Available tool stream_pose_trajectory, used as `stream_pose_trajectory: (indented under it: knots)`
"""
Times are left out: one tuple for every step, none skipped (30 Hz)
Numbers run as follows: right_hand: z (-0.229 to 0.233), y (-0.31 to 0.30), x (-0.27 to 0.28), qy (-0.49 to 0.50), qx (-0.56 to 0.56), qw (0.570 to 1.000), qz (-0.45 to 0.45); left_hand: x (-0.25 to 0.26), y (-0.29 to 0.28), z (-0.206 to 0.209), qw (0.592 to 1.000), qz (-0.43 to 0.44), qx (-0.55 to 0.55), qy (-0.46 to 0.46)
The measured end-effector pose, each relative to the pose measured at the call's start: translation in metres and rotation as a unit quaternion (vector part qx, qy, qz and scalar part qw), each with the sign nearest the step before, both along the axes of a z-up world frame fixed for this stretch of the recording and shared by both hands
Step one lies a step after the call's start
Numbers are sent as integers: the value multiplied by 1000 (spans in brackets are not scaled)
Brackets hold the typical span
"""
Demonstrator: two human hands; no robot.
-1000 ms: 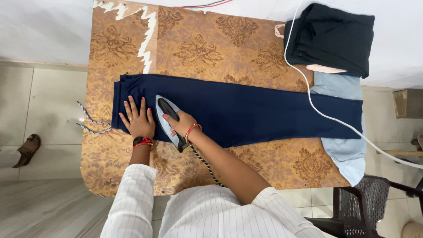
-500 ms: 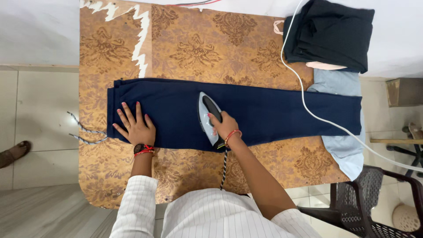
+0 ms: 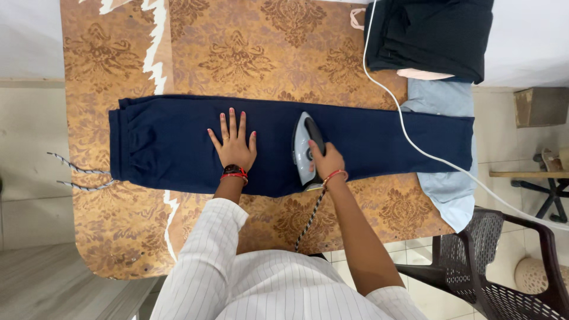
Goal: The person irons a pair of black pants and then a pair of navy blue pants on a patterned table. They use a handheld iron to smooth the fabric, repeatedly folding and unfolding the pants to iron different sections.
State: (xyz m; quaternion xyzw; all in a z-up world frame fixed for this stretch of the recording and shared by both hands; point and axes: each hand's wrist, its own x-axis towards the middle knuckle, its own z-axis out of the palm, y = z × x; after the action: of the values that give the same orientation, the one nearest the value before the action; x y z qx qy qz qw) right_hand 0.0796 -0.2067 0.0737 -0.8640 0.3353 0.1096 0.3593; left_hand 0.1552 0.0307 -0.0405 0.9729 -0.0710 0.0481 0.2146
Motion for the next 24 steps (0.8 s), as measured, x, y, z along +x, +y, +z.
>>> stream_pose_trajectory:
  knots:
    - [2,-15,4,-5,-12,1000,-13,1,-1,1,1000,0,3,2]
    - [3,-28,8,-10,-24,999,-27,2,-2,3,1000,-1,5,5]
    - [5,-40,11,-1,-30,999,-23,2,-3,5,1000,0,8,6]
    - [6,-50,13,9,-35,999,-20,1,-4,7,1000,-1,9,9]
    - [6,-59,14,16,-42,999,-16,1,-5,9,1000,0,9,9]
    - [6,-64,11,13,-44,999,-10,2,-5,11,1000,0,9,10]
    - [5,-68,4,11,-45,999,-5,1,-4,12,1000,4,9,15]
    - [3,-73,-3,9,-46,999,0,0,-3,12,1000,9,8,19]
    - [3,-81,-11,7,-48,999,-12,2,-3,12,1000,10,5,23]
    - [3,-90,-18,5,-49,998,-25,4,-2,12,1000,5,9,17]
    - [3,-102,-24,4,-52,998,-37,6,-3,11,1000,1,11,13]
    - [4,-116,-29,-6,-33,997,-66,6,-2,10,1000,-3,13,9]
    - [6,-132,-32,-19,-14,995,-98,9,0,9,1000,-5,13,11]
    - [8,-146,-34,-33,4,991,-130,10,3,8,1000,-6,12,14]
    - [11,-161,-36,-26,-2,990,-140,11,3,7,1000,-7,11,16]
    - [15,-175,-37,-19,-8,989,-149,11,2,6,1000,3,18,19]
    - [18,-187,-40,-12,-13,987,-160,12,0,6,999,11,25,20]
    - [20,-194,-45,-8,-37,989,-144,12,-7,6,999,20,33,22]
    - [21,-196,-48,-5,-60,990,-129,11,-21,5,998,54,43,2]
    - [21,-198,-49,-2,-83,990,-114,10,-39,3,995,89,52,-17]
    - [20,-196,-52,-5,-89,991,-98,6,-55,3,990,122,61,-33]
    - [18,-193,-52,-9,-95,992,-82,2,-77,2,995,88,30,-36]
    - [16,-189,-53,-32,-85,995,-52,-8,-109,0,998,51,0,-37]
    - [13,-185,-52,-55,-74,995,-22,-18,-137,0,999,14,-31,-38]
